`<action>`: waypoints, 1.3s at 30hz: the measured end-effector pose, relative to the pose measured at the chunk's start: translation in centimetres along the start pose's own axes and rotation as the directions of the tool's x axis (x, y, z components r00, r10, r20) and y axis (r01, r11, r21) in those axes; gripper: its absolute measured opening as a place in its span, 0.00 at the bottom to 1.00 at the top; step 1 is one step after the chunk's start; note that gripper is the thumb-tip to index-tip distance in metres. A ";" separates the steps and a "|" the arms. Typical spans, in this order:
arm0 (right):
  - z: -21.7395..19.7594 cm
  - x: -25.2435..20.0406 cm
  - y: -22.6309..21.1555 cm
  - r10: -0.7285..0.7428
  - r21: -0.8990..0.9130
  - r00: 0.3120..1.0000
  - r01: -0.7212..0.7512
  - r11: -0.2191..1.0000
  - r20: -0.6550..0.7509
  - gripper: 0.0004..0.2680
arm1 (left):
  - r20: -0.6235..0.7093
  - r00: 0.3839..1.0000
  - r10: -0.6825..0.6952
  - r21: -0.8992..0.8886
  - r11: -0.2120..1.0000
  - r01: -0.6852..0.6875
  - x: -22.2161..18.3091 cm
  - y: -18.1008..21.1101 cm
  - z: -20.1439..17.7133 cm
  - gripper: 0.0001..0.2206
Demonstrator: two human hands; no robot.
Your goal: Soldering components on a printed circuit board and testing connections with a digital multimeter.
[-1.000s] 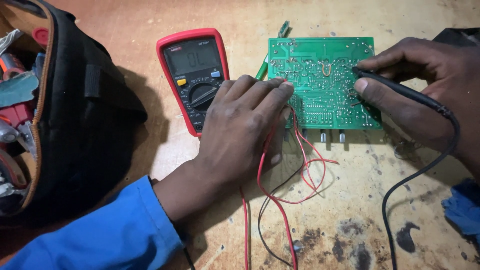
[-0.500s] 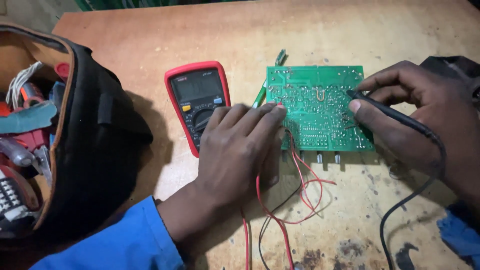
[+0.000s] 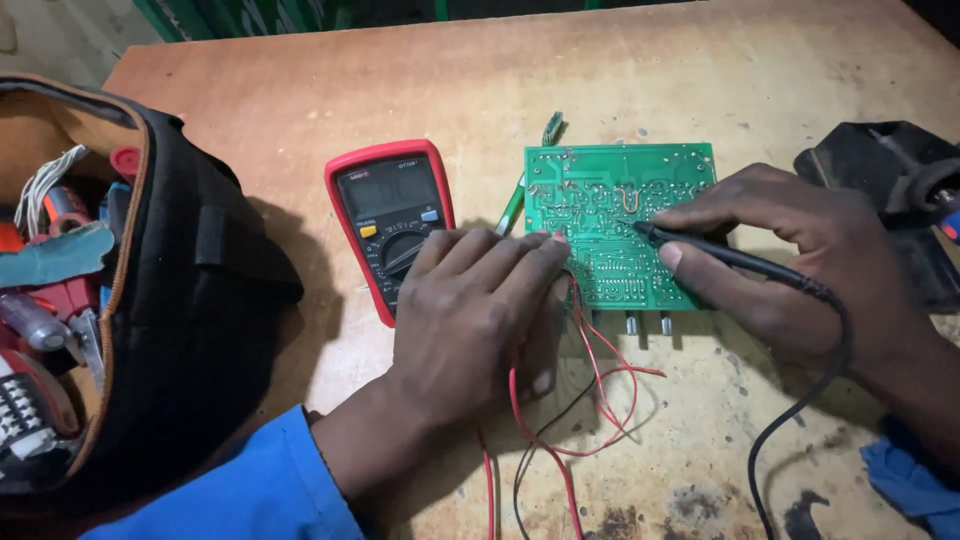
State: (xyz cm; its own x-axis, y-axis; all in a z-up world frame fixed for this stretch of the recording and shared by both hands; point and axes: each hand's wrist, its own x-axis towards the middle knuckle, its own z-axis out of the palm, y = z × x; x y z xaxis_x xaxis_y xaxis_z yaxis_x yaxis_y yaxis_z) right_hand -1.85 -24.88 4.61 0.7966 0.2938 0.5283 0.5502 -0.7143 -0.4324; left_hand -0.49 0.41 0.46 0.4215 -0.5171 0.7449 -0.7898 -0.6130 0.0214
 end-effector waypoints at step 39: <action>0.7 -0.3 -0.1 0.019 -0.038 0.997 -0.017 0.999 0.073 0.14 | 0.061 0.991 -0.123 -0.074 0.989 0.127 -0.3 -0.2 1.7 0.13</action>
State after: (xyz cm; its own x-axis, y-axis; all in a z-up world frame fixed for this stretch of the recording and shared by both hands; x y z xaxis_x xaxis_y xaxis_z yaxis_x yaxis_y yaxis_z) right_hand -2.00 -24.42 4.00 0.8233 0.3256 0.4649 0.5269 -0.7429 -0.4128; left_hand 0.31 -0.36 -0.92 0.5418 -0.4735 0.6945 -0.7606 -0.6278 0.1653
